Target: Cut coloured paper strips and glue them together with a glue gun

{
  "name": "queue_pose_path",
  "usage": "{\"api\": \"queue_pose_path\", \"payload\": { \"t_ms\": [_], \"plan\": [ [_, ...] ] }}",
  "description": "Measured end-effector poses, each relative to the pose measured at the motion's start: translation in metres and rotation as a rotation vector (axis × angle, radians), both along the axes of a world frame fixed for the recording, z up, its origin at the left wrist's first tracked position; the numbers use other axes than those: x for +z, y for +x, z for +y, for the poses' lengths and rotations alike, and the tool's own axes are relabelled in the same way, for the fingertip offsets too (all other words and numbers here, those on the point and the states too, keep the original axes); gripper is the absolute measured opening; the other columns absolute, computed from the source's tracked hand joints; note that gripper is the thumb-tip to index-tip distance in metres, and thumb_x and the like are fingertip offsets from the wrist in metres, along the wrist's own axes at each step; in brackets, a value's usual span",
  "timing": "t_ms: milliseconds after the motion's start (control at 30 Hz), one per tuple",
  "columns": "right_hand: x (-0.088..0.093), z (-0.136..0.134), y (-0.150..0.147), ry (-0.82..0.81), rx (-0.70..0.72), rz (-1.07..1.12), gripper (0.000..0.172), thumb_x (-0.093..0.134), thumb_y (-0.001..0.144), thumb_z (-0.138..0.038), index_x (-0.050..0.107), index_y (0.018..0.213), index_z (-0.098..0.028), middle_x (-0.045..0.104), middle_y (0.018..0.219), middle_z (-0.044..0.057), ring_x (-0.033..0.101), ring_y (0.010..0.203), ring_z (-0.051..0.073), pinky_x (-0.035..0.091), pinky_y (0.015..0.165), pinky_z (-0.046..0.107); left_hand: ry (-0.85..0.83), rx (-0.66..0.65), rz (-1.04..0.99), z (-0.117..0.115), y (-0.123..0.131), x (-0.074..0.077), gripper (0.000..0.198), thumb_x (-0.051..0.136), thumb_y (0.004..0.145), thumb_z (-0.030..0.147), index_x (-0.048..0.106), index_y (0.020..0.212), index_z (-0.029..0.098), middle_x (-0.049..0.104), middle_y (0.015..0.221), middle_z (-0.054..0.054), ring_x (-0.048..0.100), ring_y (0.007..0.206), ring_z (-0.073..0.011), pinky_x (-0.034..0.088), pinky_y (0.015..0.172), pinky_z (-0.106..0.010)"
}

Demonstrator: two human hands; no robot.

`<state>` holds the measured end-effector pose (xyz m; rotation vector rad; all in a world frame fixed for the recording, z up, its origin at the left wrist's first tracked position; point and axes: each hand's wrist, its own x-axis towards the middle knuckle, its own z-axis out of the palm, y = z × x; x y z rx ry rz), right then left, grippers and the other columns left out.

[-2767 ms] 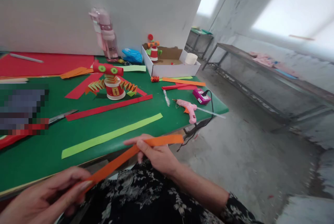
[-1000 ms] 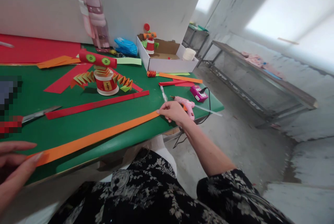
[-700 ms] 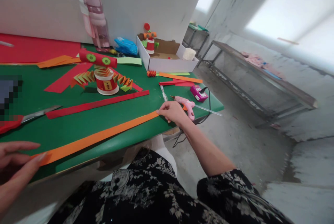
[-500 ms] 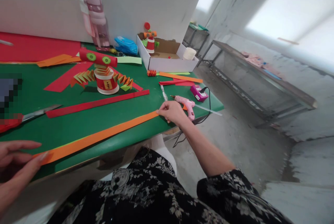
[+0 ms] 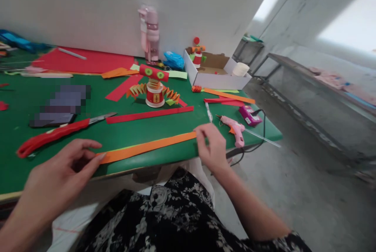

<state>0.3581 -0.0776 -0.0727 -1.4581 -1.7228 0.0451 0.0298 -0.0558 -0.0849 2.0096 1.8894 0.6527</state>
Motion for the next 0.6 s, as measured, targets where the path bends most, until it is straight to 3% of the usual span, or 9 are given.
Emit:
{"api": "queue_pose_path", "payload": {
  "t_ms": [100, 200, 367, 600],
  "plan": [
    [-0.009, -0.013, -0.028, 0.049, 0.291, -0.168, 0.022, 0.048, 0.096, -0.021, 0.069, 0.103, -0.018, 0.074, 0.1, 0.009, 0.065, 0.096, 0.021, 0.052, 0.09, 0.036, -0.045, 0.029, -0.083, -0.002, 0.008, 0.013, 0.035, 0.048, 0.075, 0.058, 0.056, 0.091, 0.028, 0.064, 0.061, 0.009, 0.057, 0.051, -0.0137, 0.042, 0.052, -0.023],
    [-0.021, -0.016, -0.045, 0.034, 0.429, -0.285, 0.034, 0.049, 0.096, -0.022, 0.065, 0.125, -0.018, 0.073, 0.117, 0.01, 0.065, 0.111, 0.023, 0.049, 0.104, 0.041, -0.058, -0.007, -0.121, -0.003, 0.007, 0.014, 0.035, 0.05, 0.077, 0.058, 0.057, 0.093, 0.028, 0.065, 0.064, 0.009, 0.056, 0.052, -0.013, 0.042, 0.054, -0.023],
    [-0.032, -0.011, -0.058, -0.042, 0.497, -0.389, 0.047, 0.054, 0.095, -0.032, 0.056, 0.14, -0.017, 0.066, 0.133, 0.011, 0.056, 0.128, 0.027, 0.044, 0.113, 0.046, -0.032, 0.015, -0.161, -0.003, 0.005, 0.007, 0.033, 0.049, 0.078, 0.055, 0.057, 0.094, 0.027, 0.065, 0.064, 0.007, 0.055, 0.054, -0.0143, 0.042, 0.055, -0.024],
    [-0.03, -0.004, -0.061, -0.069, 0.457, -0.393, 0.048, 0.053, 0.096, -0.033, 0.055, 0.141, -0.018, 0.061, 0.139, 0.01, 0.053, 0.131, 0.03, 0.041, 0.114, 0.05, -0.032, -0.005, -0.2, 0.001, 0.008, 0.009, 0.032, 0.049, 0.079, 0.054, 0.057, 0.093, 0.027, 0.064, 0.064, 0.005, 0.056, 0.056, -0.0151, 0.042, 0.055, -0.025]
  ]
}}
